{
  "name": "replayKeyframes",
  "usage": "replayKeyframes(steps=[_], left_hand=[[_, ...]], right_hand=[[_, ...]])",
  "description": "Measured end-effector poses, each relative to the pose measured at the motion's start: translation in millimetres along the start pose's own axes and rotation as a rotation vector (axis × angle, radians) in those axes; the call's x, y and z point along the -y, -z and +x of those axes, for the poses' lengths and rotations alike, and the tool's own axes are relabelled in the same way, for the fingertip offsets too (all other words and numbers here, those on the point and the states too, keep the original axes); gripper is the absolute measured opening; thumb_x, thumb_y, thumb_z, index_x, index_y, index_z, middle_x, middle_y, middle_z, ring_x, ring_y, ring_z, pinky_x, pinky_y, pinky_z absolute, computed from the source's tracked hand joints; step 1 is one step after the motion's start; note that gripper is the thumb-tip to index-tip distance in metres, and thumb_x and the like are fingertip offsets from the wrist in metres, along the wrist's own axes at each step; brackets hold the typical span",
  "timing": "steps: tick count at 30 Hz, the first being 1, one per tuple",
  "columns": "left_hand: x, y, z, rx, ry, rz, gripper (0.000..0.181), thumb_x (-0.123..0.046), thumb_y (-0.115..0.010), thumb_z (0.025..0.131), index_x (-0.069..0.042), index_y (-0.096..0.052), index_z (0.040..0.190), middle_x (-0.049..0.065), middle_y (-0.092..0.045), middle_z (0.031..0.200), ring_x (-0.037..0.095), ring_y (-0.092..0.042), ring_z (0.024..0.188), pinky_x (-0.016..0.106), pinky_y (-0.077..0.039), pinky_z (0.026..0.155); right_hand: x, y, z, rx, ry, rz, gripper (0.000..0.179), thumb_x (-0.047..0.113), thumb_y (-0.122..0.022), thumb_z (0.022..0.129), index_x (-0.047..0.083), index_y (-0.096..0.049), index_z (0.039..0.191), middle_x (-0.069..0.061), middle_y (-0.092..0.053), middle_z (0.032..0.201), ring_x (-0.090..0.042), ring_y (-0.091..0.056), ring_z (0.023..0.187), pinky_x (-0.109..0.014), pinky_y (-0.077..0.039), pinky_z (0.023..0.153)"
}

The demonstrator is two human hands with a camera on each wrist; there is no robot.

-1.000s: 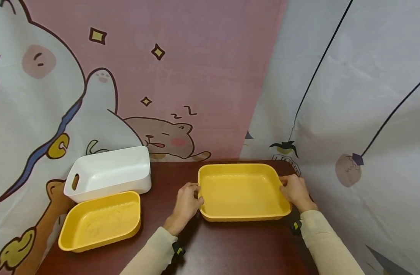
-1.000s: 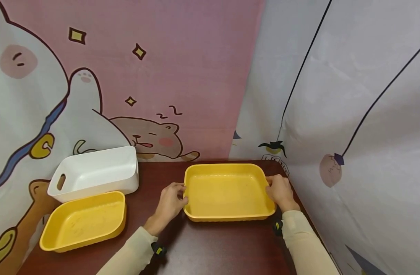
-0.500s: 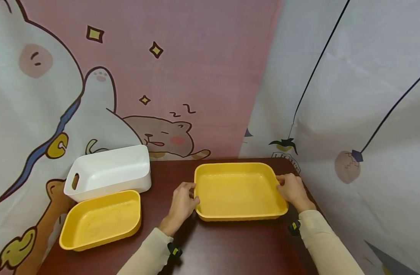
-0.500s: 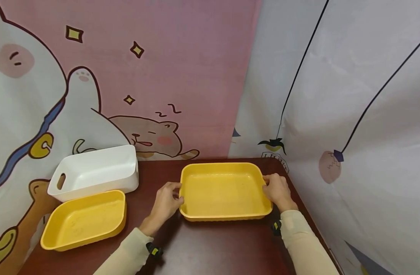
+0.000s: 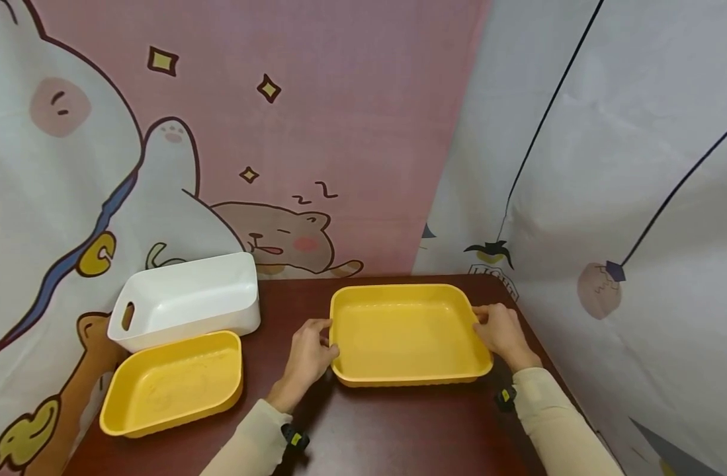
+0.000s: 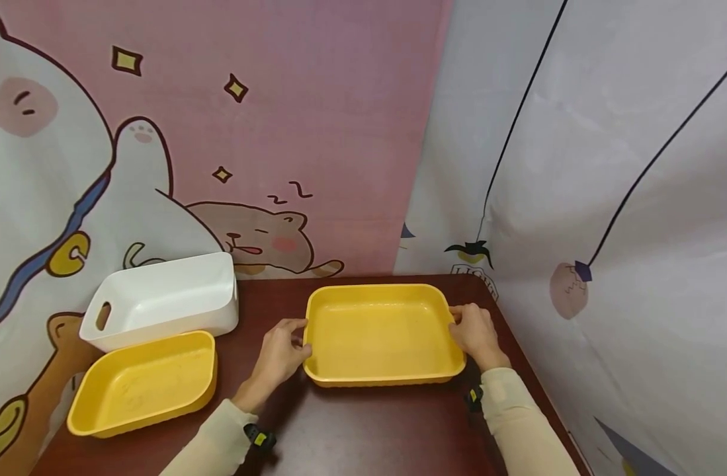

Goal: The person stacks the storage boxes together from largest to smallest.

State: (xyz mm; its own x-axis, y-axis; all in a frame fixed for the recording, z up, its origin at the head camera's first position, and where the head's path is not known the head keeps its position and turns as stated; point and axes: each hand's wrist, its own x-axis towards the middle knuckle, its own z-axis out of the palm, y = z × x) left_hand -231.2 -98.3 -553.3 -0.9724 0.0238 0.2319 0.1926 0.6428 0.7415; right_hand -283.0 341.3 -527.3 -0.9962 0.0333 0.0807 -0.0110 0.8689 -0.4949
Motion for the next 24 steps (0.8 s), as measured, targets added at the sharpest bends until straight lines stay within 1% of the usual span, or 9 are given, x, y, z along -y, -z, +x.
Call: replayKeyframes(steps=[4, 7, 11, 14, 16, 21, 24], left_hand=[[1.3, 2.7, -0.1, 0.008, 0.010, -0.005, 0.055, 0.000, -0.086, 0.091, 0.005, -0.077, 0.145, 0.023, -0.077, 0.134, 0.011, -0.075, 0.084, 0.021, -0.058, 0.067], [1.9, 5.4, -0.6, 0.036, 0.043, -0.017, 0.058, -0.001, -0.086, 0.092, 0.003, -0.075, 0.148, 0.023, -0.076, 0.129, 0.010, -0.073, 0.084, 0.021, -0.057, 0.067], [3.1, 9.0, -1.4, 0.061, 0.086, -0.025, 0.061, -0.003, -0.087, 0.092, 0.001, -0.074, 0.151, 0.018, -0.076, 0.121, 0.011, -0.072, 0.085, 0.022, -0.058, 0.067], [4.5, 10.9, -1.6, 0.062, 0.094, -0.024, 0.061, -0.003, -0.088, 0.092, 0.001, -0.074, 0.151, 0.015, -0.078, 0.117, 0.013, -0.072, 0.087, 0.023, -0.059, 0.068], [5.9, 11.8, -2.4, 0.060, 0.096, -0.028, 0.062, -0.003, -0.088, 0.092, 0.001, -0.074, 0.152, 0.014, -0.081, 0.119, 0.012, -0.072, 0.087, 0.023, -0.059, 0.068], [9.9, 15.3, -4.7, 0.060, 0.105, -0.042, 0.063, -0.002, -0.086, 0.092, 0.000, -0.073, 0.153, 0.013, -0.084, 0.118, 0.010, -0.070, 0.081, 0.022, -0.057, 0.064], [11.4, 18.6, -6.5, 0.067, 0.117, -0.056, 0.063, -0.001, -0.085, 0.092, 0.000, -0.073, 0.154, 0.011, -0.083, 0.110, 0.009, -0.068, 0.074, 0.023, -0.055, 0.060]], right_hand=[[1, -2, 1.2, 0.008, -0.015, 0.008, 0.042, 0.008, -0.080, 0.105, -0.006, -0.078, 0.144, -0.029, -0.084, 0.125, -0.039, -0.079, 0.101, -0.054, -0.073, 0.091], [2, -3, 1.2, 0.012, -0.027, 0.015, 0.041, 0.008, -0.080, 0.104, -0.007, -0.078, 0.143, -0.028, -0.084, 0.123, -0.037, -0.077, 0.099, -0.054, -0.073, 0.092], [6, -3, -1.3, 0.018, -0.035, 0.032, 0.040, 0.006, -0.081, 0.104, -0.008, -0.079, 0.141, -0.029, -0.083, 0.123, -0.038, -0.078, 0.100, -0.053, -0.073, 0.091], [9, -2, -4.2, 0.026, -0.041, 0.043, 0.039, 0.005, -0.081, 0.104, -0.007, -0.079, 0.141, -0.029, -0.083, 0.123, -0.039, -0.078, 0.103, -0.054, -0.073, 0.093], [11, -2, -5.5, 0.033, -0.047, 0.052, 0.039, 0.004, -0.081, 0.104, -0.008, -0.079, 0.141, -0.029, -0.083, 0.124, -0.038, -0.078, 0.103, -0.053, -0.073, 0.093], [15, -4, -7.7, 0.042, -0.055, 0.076, 0.040, 0.003, -0.081, 0.104, -0.009, -0.077, 0.142, -0.029, -0.083, 0.124, -0.035, -0.080, 0.099, -0.052, -0.074, 0.092], [18, -6, -8.5, 0.044, -0.054, 0.085, 0.040, 0.002, -0.081, 0.104, -0.009, -0.077, 0.142, -0.029, -0.082, 0.124, -0.034, -0.080, 0.099, -0.051, -0.074, 0.092]])
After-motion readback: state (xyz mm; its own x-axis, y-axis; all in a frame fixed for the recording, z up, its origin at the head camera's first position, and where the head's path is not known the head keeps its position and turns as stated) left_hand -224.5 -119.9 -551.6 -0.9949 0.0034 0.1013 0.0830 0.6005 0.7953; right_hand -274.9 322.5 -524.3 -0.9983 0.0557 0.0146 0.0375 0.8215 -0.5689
